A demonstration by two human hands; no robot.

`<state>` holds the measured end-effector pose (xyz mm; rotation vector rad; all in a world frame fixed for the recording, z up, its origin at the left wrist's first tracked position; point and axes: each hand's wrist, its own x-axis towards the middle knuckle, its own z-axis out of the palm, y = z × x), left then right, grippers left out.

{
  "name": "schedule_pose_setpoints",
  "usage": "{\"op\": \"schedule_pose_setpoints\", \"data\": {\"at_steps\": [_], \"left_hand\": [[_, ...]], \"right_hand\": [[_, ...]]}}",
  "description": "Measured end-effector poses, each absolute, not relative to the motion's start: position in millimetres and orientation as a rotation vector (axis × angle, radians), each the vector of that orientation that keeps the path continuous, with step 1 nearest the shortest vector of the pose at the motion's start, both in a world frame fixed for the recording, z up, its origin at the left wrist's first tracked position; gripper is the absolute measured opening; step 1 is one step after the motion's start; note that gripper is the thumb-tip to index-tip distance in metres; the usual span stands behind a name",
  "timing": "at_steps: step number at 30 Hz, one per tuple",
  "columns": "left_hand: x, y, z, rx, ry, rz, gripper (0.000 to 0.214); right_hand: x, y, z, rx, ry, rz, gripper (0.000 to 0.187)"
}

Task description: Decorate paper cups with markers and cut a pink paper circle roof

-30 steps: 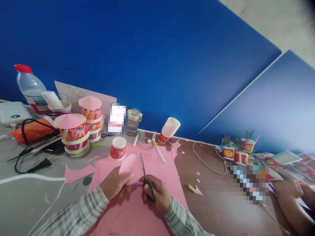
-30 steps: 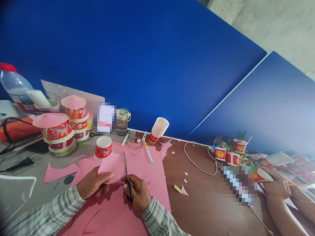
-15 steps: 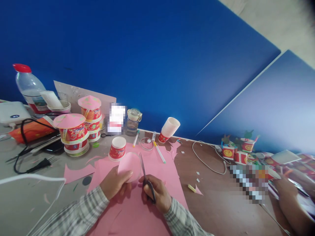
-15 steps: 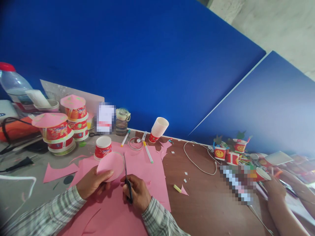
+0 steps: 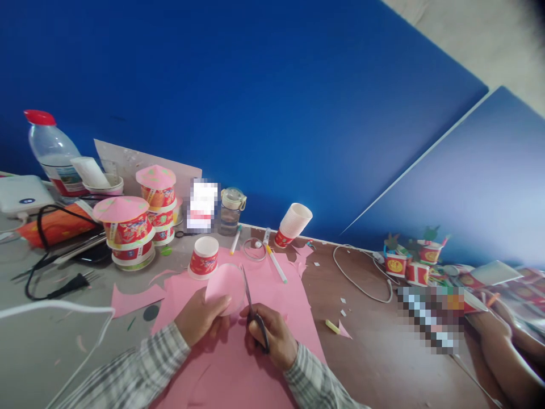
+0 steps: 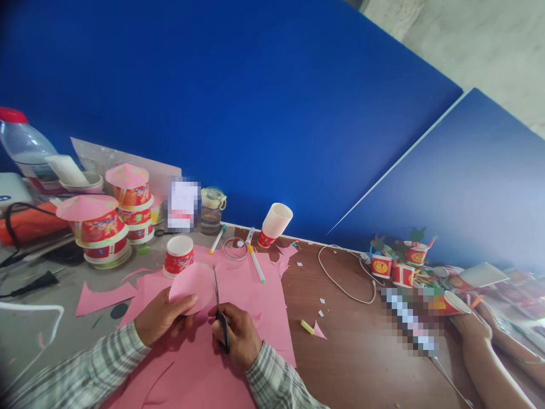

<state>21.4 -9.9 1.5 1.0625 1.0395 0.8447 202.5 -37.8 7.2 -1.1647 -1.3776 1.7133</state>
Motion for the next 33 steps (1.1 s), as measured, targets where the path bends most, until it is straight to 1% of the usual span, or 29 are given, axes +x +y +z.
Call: {"op": "schedule_pose_setpoints", "data": {"at_steps": [11, 24, 28, 33], "left_hand": [[26, -13, 2, 1.055, 0.953, 0.820, 0.040], [27, -14, 6, 1.038, 0.927, 0.833, 0.038], [25, -13, 9, 1.040, 0.958, 0.865, 0.037], [21, -7, -2, 1.041, 1.022, 0.963, 0.033]], "right_hand": [[203, -38, 2, -1.130, -1.366, 1.699, 0.052], [202, -38, 2, -1.180, -1.288, 1.716, 0.053], [200, -35, 2, -1.188, -1.241, 1.686, 0.052], [200, -34, 0, -1.142, -1.211, 1.650, 0.049]]}}
